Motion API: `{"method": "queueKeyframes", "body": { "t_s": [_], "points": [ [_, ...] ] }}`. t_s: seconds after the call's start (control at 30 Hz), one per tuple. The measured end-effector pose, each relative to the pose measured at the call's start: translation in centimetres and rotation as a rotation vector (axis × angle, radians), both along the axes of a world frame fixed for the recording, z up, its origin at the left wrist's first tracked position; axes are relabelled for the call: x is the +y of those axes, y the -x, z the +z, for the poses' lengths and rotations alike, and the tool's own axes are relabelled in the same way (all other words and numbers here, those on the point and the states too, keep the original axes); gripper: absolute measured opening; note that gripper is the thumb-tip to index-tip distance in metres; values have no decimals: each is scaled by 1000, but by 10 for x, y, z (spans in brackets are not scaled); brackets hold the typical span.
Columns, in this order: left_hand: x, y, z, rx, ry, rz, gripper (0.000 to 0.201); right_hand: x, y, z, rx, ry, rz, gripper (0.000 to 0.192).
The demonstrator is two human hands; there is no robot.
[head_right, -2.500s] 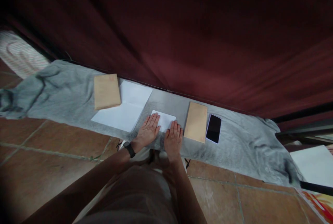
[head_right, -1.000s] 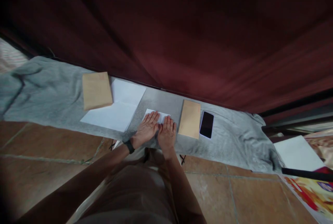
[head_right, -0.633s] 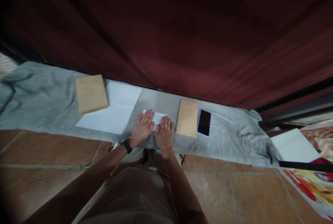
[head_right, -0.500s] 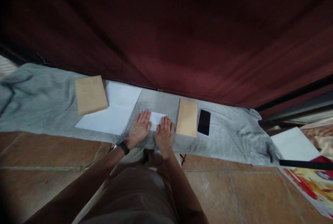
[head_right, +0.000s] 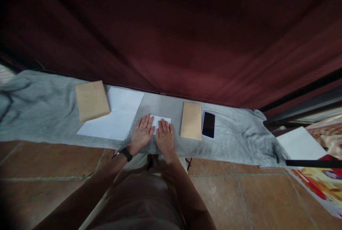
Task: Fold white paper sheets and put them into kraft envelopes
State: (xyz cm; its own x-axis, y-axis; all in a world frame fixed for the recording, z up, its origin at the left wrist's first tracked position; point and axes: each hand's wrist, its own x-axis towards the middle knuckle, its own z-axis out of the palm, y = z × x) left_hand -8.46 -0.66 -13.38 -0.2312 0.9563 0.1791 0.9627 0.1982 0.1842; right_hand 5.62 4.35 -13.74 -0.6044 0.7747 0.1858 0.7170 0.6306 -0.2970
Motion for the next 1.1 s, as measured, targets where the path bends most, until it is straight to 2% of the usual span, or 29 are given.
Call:
{"method": "queueKeyframes", "body": {
  "t_s": [0.43,1.1],
  "points": [
    [-7,1,-8,-23,-77,65,74,-6,-15,-5,25,-65,-140,54],
    [-22,4,-5,-42,-94,91,61,-7,-34,-8,58,-52,-172,52]
  ]
}}
